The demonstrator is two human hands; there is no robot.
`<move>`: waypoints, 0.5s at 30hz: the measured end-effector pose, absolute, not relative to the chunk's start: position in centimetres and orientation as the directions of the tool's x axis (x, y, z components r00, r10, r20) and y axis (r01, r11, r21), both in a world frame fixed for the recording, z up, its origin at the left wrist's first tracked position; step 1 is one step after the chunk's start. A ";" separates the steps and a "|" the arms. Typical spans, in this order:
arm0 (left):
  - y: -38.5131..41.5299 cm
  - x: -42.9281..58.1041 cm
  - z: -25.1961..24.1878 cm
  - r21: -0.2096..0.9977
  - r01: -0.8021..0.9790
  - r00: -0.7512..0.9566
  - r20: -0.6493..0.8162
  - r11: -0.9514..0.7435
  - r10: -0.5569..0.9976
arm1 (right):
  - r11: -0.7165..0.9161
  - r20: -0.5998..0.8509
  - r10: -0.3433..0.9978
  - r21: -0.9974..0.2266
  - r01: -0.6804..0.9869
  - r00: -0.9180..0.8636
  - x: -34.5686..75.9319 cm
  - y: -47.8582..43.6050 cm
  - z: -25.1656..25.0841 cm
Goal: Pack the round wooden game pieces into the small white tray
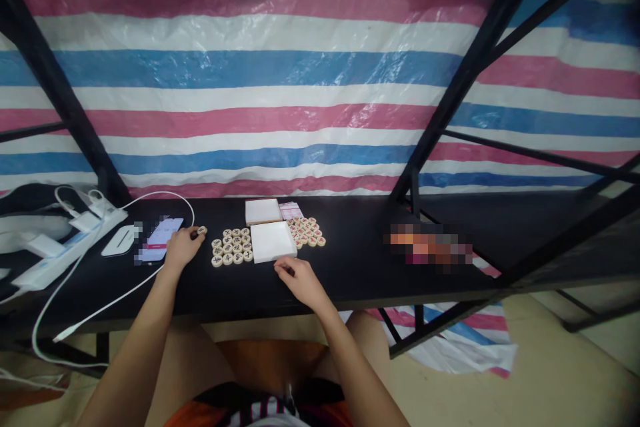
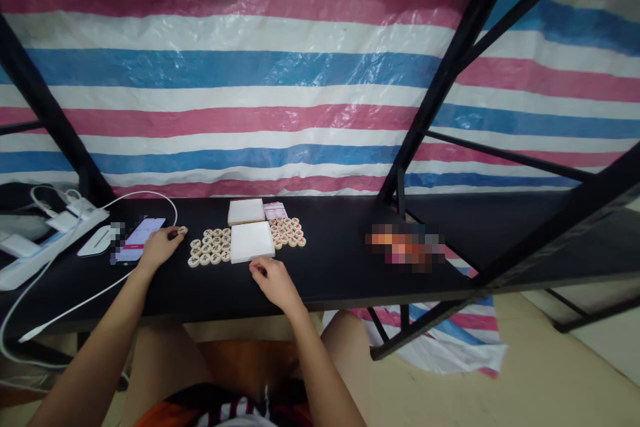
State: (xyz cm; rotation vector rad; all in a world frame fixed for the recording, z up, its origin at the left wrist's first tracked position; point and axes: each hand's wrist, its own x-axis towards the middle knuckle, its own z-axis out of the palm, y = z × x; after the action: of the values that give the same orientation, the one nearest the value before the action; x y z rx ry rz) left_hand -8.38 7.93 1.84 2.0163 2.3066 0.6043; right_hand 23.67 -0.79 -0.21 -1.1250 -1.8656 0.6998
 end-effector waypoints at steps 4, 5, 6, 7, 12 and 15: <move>7.6 -7.6 1.7 0.196 0.979 -0.100 0.271 0.047 0.957 | 0.443 0.365 0.895 -0.785 0.433 -0.254 23.7 -0.7 -0.4; 7.6 -7.6 1.7 0.198 0.980 -0.083 0.268 0.029 0.960 | 0.444 0.367 0.895 -0.785 0.432 -0.253 23.7 -0.7 -0.5; 7.6 -7.6 1.6 0.203 0.979 -0.067 0.270 0.011 0.961 | 0.444 0.367 0.895 -0.785 0.432 -0.253 23.7 -0.7 -0.5; 7.6 -7.6 1.5 0.209 0.978 -0.052 0.277 -0.008 0.960 | 0.445 0.368 0.895 -0.785 0.431 -0.253 23.7 -0.7 -0.6; 7.6 -7.2 1.1 0.271 0.953 0.050 0.307 -0.138 0.950 | 0.442 0.363 0.896 -0.790 0.426 -0.257 23.7 -0.7 -0.5; 7.4 -6.6 1.0 0.294 0.936 0.100 0.308 -0.194 0.946 | 0.441 0.363 0.897 -0.787 0.431 -0.253 23.7 -0.7 -0.5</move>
State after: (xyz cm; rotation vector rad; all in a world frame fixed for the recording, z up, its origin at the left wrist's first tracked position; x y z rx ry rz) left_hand -6.61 7.42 1.04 2.3114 1.9786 0.6789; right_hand 23.74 -0.65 -0.53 -1.1264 -1.8599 0.7041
